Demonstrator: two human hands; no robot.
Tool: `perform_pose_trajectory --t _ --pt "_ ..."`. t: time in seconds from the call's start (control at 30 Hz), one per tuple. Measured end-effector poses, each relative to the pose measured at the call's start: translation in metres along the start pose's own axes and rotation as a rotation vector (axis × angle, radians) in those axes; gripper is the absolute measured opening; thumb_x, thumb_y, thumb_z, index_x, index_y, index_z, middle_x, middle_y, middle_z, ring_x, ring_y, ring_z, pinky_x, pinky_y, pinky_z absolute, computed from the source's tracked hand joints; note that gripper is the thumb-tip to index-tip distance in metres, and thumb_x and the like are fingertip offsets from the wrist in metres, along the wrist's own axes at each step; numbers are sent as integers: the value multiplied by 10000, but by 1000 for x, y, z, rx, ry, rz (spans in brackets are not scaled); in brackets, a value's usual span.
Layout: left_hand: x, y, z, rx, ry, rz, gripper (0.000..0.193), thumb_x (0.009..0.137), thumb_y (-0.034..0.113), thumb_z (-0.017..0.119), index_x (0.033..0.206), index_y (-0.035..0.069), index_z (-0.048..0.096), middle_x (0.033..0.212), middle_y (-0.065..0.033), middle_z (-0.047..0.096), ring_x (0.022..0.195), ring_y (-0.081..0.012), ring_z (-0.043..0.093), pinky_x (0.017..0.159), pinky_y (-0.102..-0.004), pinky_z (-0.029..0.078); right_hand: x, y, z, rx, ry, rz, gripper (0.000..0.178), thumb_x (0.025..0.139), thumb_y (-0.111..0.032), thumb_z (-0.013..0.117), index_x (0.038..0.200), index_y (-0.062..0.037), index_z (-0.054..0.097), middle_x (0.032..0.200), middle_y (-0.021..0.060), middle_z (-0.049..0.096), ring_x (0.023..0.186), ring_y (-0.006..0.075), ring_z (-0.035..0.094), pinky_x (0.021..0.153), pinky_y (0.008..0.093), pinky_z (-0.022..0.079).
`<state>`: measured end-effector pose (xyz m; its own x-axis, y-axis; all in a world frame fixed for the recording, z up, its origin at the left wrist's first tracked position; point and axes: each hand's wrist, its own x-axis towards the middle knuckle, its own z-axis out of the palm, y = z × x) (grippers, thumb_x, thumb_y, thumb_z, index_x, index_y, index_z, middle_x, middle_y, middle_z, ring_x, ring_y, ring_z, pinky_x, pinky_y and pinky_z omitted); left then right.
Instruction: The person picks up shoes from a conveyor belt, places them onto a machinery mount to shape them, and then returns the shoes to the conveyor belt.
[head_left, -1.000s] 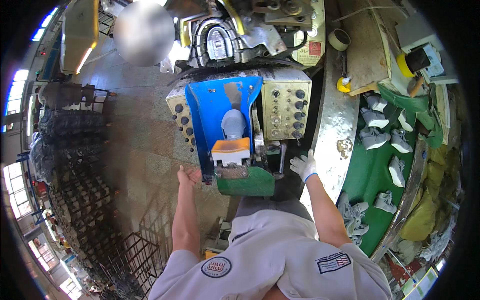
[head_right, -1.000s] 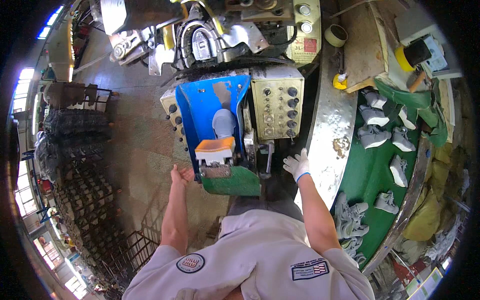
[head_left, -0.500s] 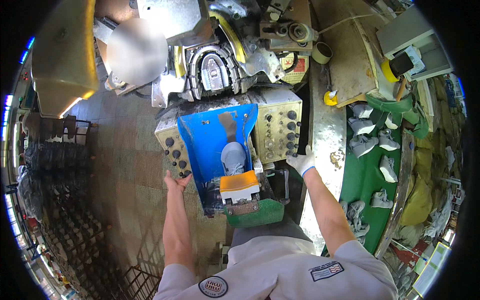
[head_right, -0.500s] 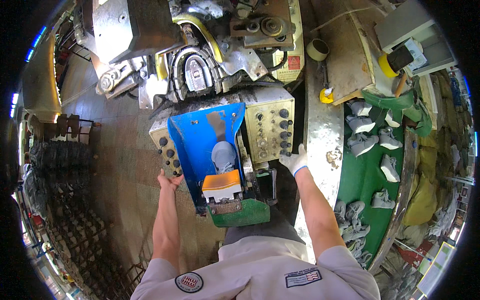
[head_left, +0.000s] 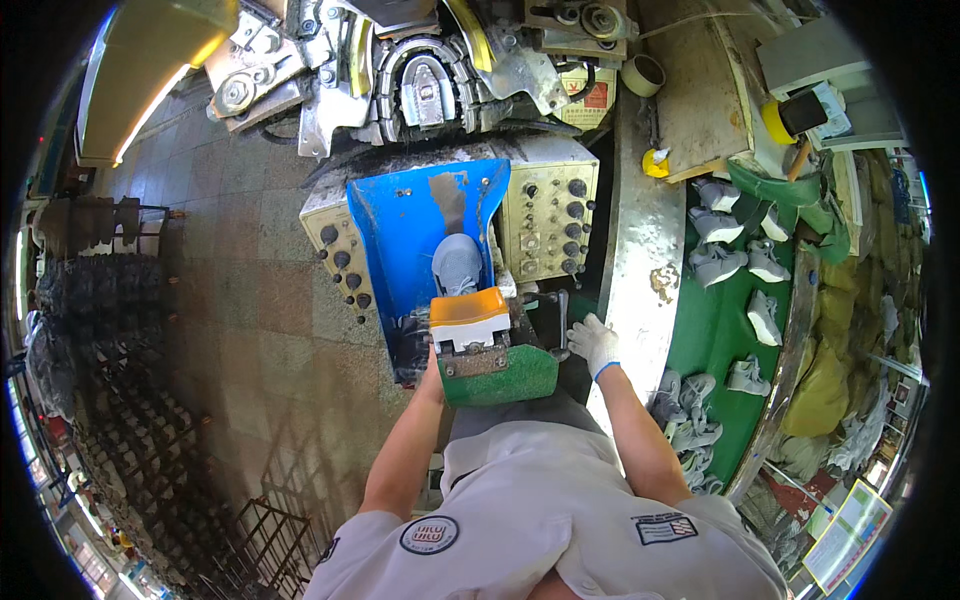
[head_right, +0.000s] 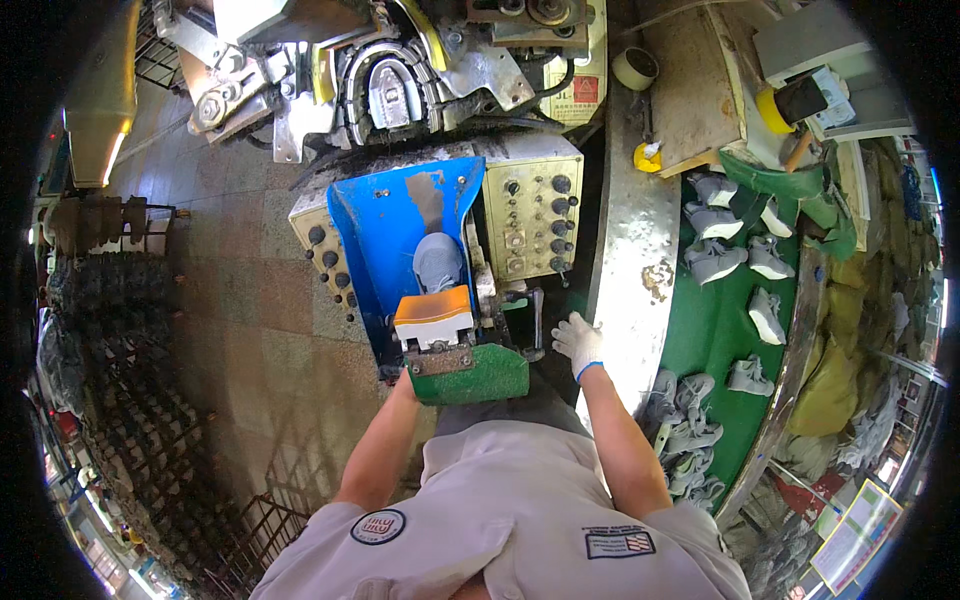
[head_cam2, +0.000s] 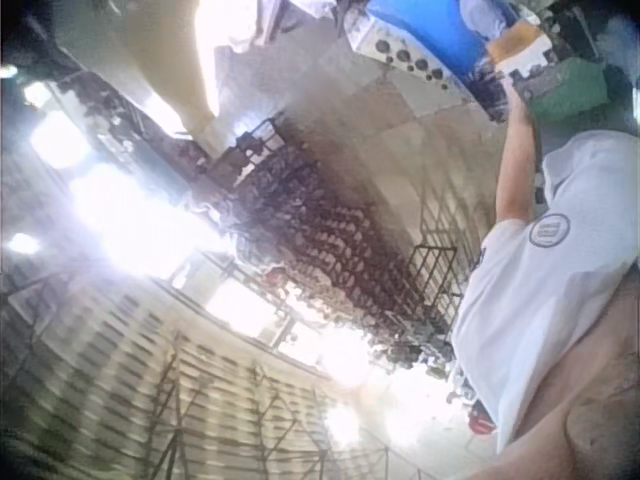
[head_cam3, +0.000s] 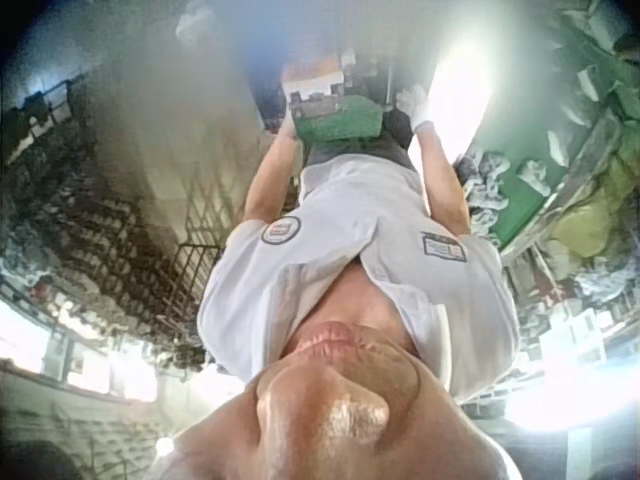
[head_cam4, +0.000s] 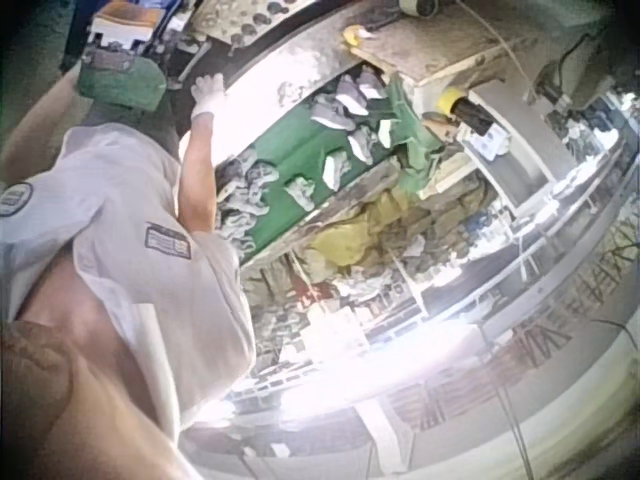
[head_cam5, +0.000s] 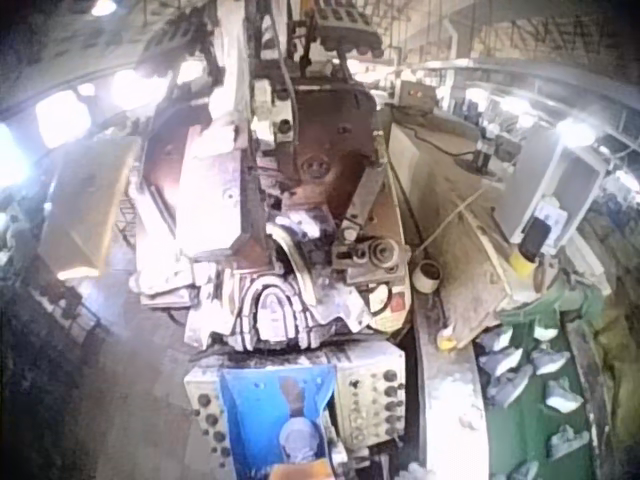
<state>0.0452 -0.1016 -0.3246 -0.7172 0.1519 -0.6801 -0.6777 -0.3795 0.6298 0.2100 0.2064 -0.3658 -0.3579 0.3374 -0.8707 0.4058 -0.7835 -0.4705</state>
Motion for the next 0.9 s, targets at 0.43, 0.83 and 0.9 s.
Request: perform_pose_trajectory --t 0.43,0.83,0.9 --pt "22 18 -24 914 -65 581 361 810 164 800 1063 -73 699 901 -94 751 770 -159 679 699 -331 535 -50 -51 34 -200 -55 -192 553 953 -260 676 1388 20 480 1200 196 650 1021 336 686 810 431 576" --pt "-144 312 20 634 -474 294 368 590 73 821 908 -87 727 868 -107 733 753 -152 666 690 -301 529 -221 -141 195 -56 -810 -598 694 1012 -430 560 1441 99 424 1309 242 620 1135 315 672 927 385 570" --pt "-131 309 51 419 -890 171 409 577 100 809 923 -100 723 895 -114 734 760 -162 667 698 -305 530 -239 -135 235 156 -1017 -595 750 1006 -521 541 1441 80 437 1327 211 620 1172 303 653 974 398 545"
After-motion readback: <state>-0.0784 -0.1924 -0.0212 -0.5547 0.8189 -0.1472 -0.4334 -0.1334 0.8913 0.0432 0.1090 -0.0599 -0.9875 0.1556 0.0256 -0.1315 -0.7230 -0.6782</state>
